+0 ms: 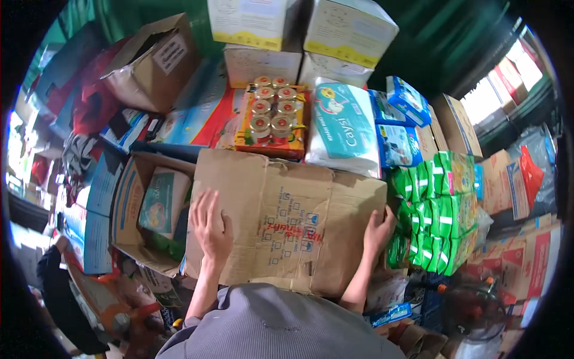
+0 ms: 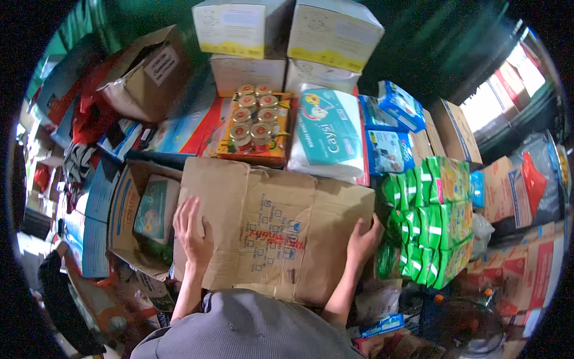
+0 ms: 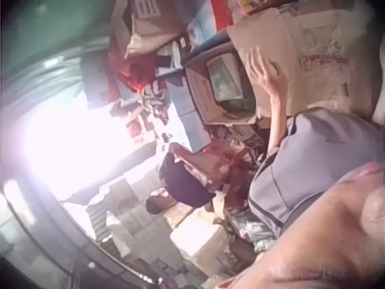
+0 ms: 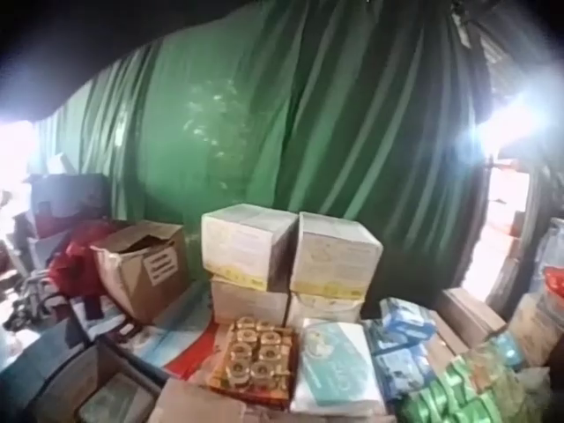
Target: Organizing and sorting various packaged goods into cardboard boxes in a warehouse setting.
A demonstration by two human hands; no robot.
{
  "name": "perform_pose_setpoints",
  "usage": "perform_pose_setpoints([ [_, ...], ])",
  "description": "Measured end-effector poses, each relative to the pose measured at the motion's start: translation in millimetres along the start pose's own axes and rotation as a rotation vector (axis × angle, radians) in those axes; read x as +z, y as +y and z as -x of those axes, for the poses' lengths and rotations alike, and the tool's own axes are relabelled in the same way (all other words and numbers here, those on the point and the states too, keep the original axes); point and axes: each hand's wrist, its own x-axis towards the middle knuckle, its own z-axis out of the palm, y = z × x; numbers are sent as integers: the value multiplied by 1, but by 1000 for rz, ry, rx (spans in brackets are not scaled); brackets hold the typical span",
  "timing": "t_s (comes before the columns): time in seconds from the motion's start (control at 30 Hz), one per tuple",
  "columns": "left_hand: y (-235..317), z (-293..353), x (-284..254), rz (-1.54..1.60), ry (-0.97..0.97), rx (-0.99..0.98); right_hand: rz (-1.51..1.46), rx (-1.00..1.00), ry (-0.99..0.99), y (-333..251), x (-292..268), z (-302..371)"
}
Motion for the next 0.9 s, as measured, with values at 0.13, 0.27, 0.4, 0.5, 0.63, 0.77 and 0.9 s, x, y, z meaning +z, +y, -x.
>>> perform_pose_setpoints([
  [0.13,39,-23,17,475,-207,29,2,-23,28,-27,-1,-3],
  [0.27,81,-40,53,940,-541,-58,-104,-133,11,-46,1,-20],
  [0.4,108,-69,94,921,-612,20,-216,-129,-76,-62,7,-45],
  [0.5,115,-79,108,1082,-860,-240,-648,-7,-253,-69,13,-59],
  [0.63,119,-81,119,1333,-805,-206,-695,231,-253,-74,19,-67],
  [0.77,118,-77,121,1332,-742,-186,-895,323,-401,-76,19,-76],
  [0.9,108,-79,115,1614,-664,-278,-846,251,-249,-74,21,-65],
])
